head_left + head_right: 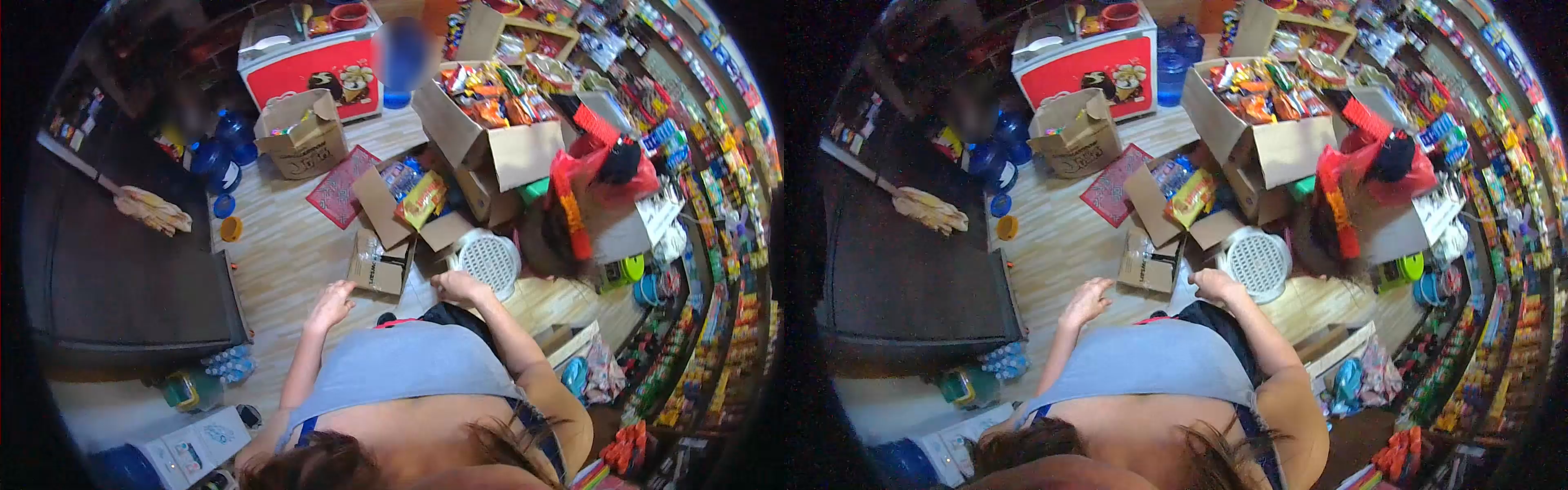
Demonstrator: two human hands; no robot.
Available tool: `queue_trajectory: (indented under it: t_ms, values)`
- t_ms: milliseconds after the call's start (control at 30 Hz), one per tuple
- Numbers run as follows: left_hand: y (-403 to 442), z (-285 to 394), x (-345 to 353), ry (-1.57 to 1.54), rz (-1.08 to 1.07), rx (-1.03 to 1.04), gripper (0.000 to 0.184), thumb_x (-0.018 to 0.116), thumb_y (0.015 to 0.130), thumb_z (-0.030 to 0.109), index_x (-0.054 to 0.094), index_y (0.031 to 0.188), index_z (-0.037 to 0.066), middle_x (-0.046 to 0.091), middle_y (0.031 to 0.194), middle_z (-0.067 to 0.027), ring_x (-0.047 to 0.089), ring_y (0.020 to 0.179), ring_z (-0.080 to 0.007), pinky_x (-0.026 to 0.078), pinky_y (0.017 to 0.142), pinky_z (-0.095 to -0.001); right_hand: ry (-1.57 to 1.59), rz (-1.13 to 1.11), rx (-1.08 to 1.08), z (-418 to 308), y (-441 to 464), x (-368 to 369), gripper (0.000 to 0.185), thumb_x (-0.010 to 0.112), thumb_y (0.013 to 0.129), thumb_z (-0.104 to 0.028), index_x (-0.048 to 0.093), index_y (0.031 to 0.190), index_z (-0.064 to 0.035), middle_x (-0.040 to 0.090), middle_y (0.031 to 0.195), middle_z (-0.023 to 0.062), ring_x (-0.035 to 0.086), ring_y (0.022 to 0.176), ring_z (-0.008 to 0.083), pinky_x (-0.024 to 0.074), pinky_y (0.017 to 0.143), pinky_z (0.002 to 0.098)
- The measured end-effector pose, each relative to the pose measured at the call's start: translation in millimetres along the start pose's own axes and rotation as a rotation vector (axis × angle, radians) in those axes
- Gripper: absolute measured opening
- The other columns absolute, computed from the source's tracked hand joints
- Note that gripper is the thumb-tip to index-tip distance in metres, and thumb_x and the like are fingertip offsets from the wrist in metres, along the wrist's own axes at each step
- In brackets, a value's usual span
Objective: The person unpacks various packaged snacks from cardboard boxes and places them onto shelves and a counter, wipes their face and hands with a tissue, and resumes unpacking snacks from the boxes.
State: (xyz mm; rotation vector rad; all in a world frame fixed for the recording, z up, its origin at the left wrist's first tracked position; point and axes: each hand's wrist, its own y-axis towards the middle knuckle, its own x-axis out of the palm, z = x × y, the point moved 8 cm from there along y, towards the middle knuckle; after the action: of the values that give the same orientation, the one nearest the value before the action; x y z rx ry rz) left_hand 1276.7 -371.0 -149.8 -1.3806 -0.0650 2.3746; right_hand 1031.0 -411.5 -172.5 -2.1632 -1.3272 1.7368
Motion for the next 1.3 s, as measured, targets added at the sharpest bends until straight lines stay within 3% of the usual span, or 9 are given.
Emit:
queue_trajectory:
  t_ms: [100, 167, 433, 533, 733, 900, 1000, 1133, 1300]
  values:
    - [3, 1, 3, -0.002, -0.063, -0.024, 0.048, 0.067, 0.074, 0.014, 0.054, 0.118, 0.002, 0.057, 0.113, -0.0186, 0.052, 0.110, -0.0336, 0.041, 0.093, -0.0402, 0.030, 0.011, 0.023, 6, 0, 4, 0.040, 0.069, 0.072, -0.017, 0.060, 0.110, -0.0068, 0.064, 0.101, 0.0166, 0.061, 0.096, 0.0320, 0.0487, 0.083, 0.0396]
    - [6, 1, 2, 0.013, -0.039, 0.033, 0.039, 0.065, 0.076, 0.012, 0.055, 0.113, 0.006, 0.058, 0.110, -0.0175, 0.053, 0.106, -0.0350, 0.044, 0.087, -0.0440, -0.027, 0.036, -0.090, 14, 10, 22, 0.038, 0.065, 0.074, -0.022, 0.059, 0.108, -0.0076, 0.065, 0.094, 0.0160, 0.062, 0.090, 0.0333, 0.0489, 0.078, 0.0425]
    - [35, 4, 13, 0.054, -0.115, 0.051, 0.040, 0.066, 0.074, 0.009, 0.055, 0.112, 0.005, 0.055, 0.112, -0.0184, 0.053, 0.104, -0.0353, 0.044, 0.087, -0.0447, 0.091, 0.036, 0.040, 42, -6, 40, 0.040, 0.066, 0.074, -0.021, 0.058, 0.111, -0.0082, 0.064, 0.101, 0.0142, 0.061, 0.093, 0.0314, 0.0486, 0.080, 0.0413]
    - [57, 21, 16, 0.099, -0.016, 0.177, 0.041, 0.067, 0.074, 0.008, 0.055, 0.113, 0.006, 0.053, 0.116, -0.0173, 0.053, 0.105, -0.0356, 0.044, 0.088, -0.0445, 0.119, -0.005, 0.103, 68, -20, 39, 0.041, 0.067, 0.074, -0.021, 0.059, 0.112, -0.0083, 0.065, 0.099, 0.0147, 0.061, 0.093, 0.0317, 0.0486, 0.081, 0.0412]
    - [94, 66, 18, 0.083, -0.179, 0.143, 0.045, 0.067, 0.073, 0.008, 0.054, 0.116, 0.006, 0.051, 0.120, -0.0164, 0.054, 0.105, -0.0353, 0.044, 0.088, -0.0437, 0.115, 0.026, 0.171, 135, -15, 33, 0.038, 0.069, 0.071, -0.024, 0.062, 0.106, -0.0134, 0.065, 0.092, 0.0163, 0.063, 0.089, 0.0325, 0.0495, 0.077, 0.0422]
    - [120, 67, 29, 0.134, -0.333, 0.088, 0.045, 0.067, 0.074, 0.010, 0.054, 0.116, 0.004, 0.055, 0.118, -0.0173, 0.053, 0.107, -0.0341, 0.044, 0.089, -0.0421, 0.161, 0.023, 0.115, 149, 29, 24, 0.028, 0.053, 0.074, -0.010, 0.062, 0.100, -0.0072, 0.064, 0.094, 0.0187, 0.062, 0.090, 0.0344, 0.0501, 0.075, 0.0439]
    - [130, 66, 33, 0.153, -0.363, 0.070, 0.045, 0.066, 0.075, 0.011, 0.054, 0.117, 0.003, 0.056, 0.116, -0.0175, 0.053, 0.107, -0.0337, 0.043, 0.091, -0.0413, 0.089, -0.026, 0.117, 147, 57, 27, 0.025, 0.054, 0.071, -0.007, 0.065, 0.094, -0.0069, 0.066, 0.092, 0.0163, 0.064, 0.089, 0.0323, 0.0509, 0.072, 0.0442]
    - [142, 63, 40, 0.190, -0.488, 0.088, 0.044, 0.065, 0.075, 0.011, 0.053, 0.118, 0.003, 0.056, 0.116, -0.0176, 0.053, 0.107, -0.0330, 0.043, 0.091, -0.0408, 0.182, -0.046, 0.070, 138, 78, 54, 0.037, 0.069, 0.070, -0.016, 0.062, 0.106, -0.0091, 0.065, 0.094, 0.0158, 0.063, 0.091, 0.0318, 0.0504, 0.076, 0.0425]
    - [156, 43, 42, 0.130, -0.443, 0.272, 0.040, 0.063, 0.073, 0.011, 0.057, 0.112, 0.001, 0.059, 0.109, -0.0187, 0.056, 0.101, -0.0349, 0.045, 0.086, -0.0422, 0.201, -0.106, 0.192, 136, 89, 92, 0.036, 0.067, 0.072, -0.017, 0.061, 0.106, -0.0088, 0.065, 0.094, 0.0164, 0.063, 0.090, 0.0323, 0.0504, 0.078, 0.0426]
